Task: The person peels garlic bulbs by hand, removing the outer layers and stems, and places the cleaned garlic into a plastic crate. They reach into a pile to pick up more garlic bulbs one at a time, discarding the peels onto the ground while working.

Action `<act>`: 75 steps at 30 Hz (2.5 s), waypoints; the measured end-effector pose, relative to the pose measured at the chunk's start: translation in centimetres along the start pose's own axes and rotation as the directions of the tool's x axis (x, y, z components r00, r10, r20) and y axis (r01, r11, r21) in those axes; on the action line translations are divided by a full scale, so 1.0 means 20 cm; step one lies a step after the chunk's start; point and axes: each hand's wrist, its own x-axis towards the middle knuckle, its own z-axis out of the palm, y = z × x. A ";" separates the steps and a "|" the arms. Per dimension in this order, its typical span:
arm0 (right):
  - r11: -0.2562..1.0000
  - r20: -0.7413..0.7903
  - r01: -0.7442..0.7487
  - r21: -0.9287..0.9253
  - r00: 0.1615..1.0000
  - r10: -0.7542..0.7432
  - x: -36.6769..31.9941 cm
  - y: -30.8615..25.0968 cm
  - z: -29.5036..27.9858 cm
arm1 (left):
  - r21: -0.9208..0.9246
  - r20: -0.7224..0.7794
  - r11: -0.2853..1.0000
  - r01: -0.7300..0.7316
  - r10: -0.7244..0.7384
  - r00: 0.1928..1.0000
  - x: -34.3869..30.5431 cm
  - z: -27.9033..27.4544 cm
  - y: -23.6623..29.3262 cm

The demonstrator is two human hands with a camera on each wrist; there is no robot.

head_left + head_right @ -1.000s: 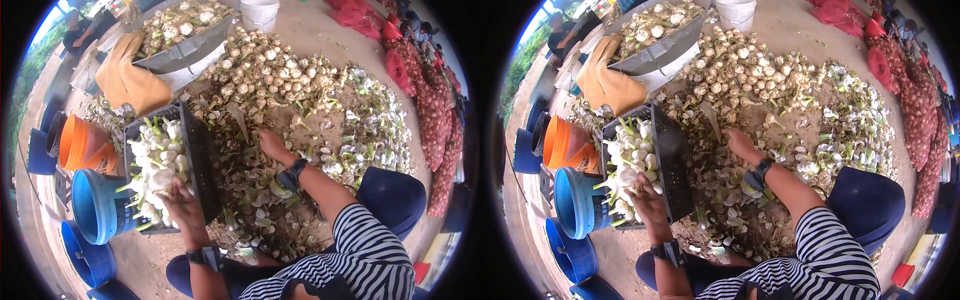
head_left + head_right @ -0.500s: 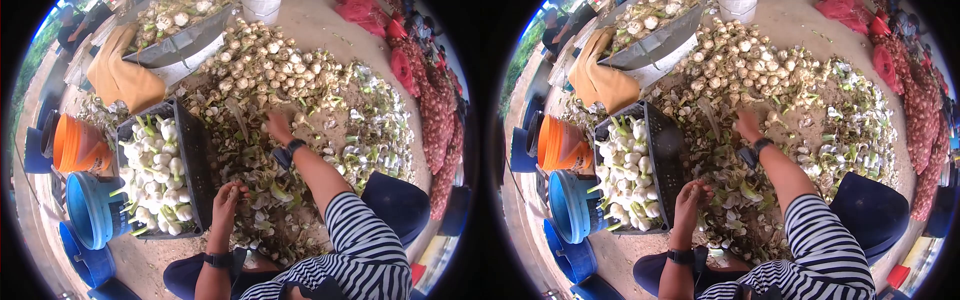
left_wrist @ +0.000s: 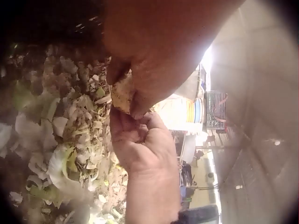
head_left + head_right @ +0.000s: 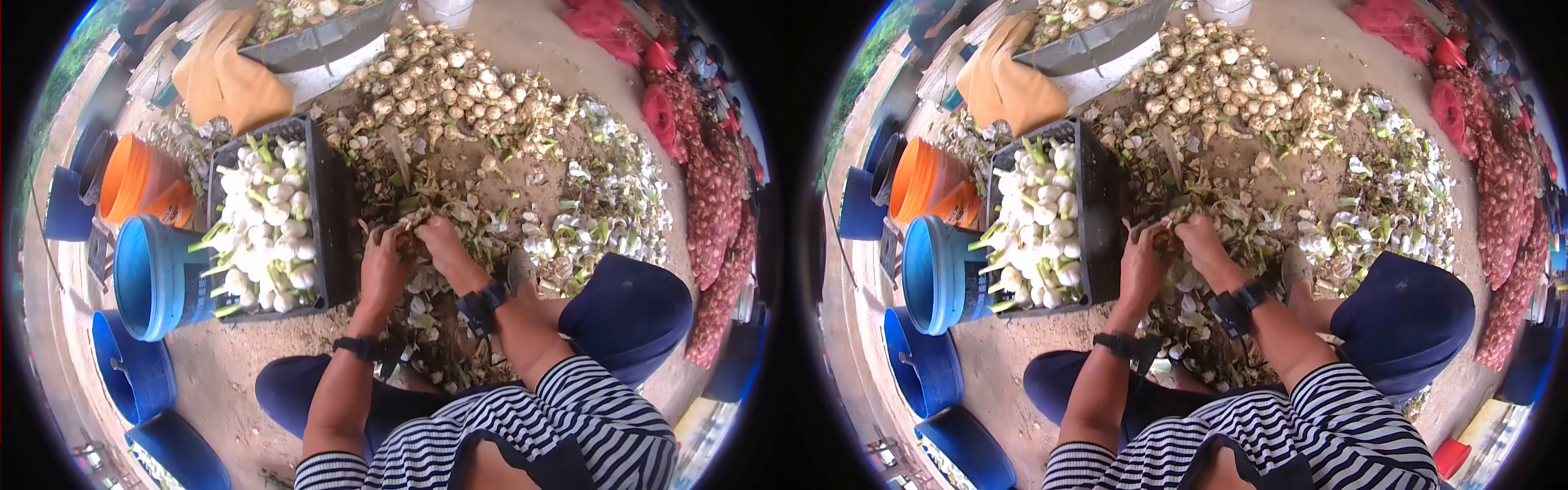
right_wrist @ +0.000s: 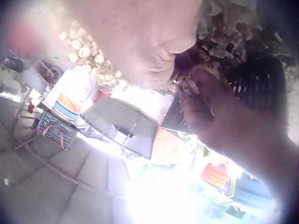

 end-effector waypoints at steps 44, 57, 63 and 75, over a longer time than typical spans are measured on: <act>0.367 0.530 0.450 -0.815 0.833 0.157 -0.28 -0.12 -0.14 | -0.943 0.203 0.194 0.268 -0.303 0.931 0.02 -0.12 -0.02; 0.197 0.544 0.664 -0.721 0.719 -0.432 -0.27 -0.38 -0.06 | -0.456 -0.046 0.882 0.123 -0.161 0.986 0.05 -0.15 0.16; 0.592 0.107 0.237 -0.770 0.963 -0.246 -0.12 -0.40 -0.10 | -0.280 -0.133 0.960 -0.002 -0.037 0.990 0.18 -0.14 0.28; 0.999 0.053 -0.020 -0.030 0.998 0.022 0.27 -0.15 -0.36 | -0.024 0.056 0.998 -0.055 0.056 0.997 0.27 -0.13 0.33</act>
